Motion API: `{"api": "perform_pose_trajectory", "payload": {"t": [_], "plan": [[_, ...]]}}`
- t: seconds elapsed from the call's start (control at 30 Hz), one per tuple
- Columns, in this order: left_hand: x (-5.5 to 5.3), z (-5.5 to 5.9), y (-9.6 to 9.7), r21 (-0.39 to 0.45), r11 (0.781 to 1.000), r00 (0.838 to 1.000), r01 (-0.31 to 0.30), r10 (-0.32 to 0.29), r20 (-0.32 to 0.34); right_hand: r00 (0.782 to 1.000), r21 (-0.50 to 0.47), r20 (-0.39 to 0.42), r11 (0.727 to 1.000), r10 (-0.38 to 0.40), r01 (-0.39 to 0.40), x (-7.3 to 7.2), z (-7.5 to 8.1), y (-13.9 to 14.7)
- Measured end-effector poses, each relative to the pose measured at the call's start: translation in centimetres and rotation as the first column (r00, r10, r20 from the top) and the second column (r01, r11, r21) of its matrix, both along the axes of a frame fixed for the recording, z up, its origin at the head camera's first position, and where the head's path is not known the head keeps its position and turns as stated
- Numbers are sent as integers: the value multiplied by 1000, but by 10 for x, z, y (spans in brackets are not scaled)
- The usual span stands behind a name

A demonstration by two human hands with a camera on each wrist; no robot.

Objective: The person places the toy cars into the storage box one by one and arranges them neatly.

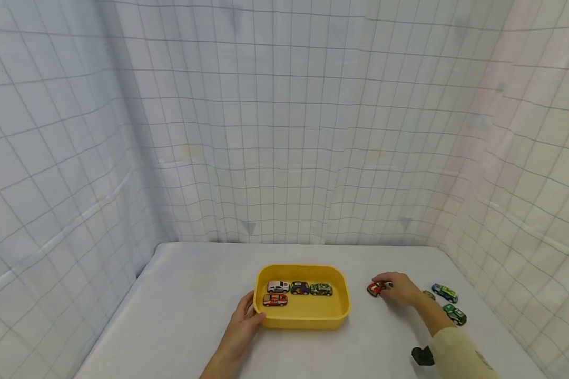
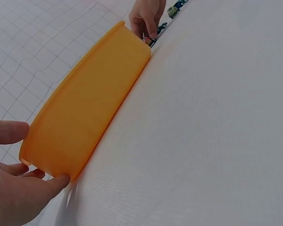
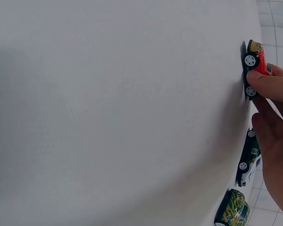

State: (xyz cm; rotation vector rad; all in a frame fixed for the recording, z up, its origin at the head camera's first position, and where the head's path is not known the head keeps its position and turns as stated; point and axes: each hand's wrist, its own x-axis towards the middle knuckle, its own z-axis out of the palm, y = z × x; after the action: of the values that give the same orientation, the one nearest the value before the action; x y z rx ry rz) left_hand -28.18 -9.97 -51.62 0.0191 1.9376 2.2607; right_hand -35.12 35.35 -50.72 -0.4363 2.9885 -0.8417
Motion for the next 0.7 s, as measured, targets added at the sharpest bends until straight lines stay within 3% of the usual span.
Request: {"api": "perform_pose_trajectory", "payload": {"t": [0.17, 0.33, 0.7], "plan": [[1, -1, 0, 8, 1000, 1000, 7, -7, -17, 998, -7, -37, 999, -44, 44, -1, -2, 2], [1, -3, 0, 14, 1000, 1000, 14, -13, -20, 995, -35, -11, 995, -96, 95, 1, -3, 6], [1, -4, 0, 17, 1000, 1000, 5, -5, -18, 995, -48, -52, 995, -87, 85, 4, 9, 9]]}}
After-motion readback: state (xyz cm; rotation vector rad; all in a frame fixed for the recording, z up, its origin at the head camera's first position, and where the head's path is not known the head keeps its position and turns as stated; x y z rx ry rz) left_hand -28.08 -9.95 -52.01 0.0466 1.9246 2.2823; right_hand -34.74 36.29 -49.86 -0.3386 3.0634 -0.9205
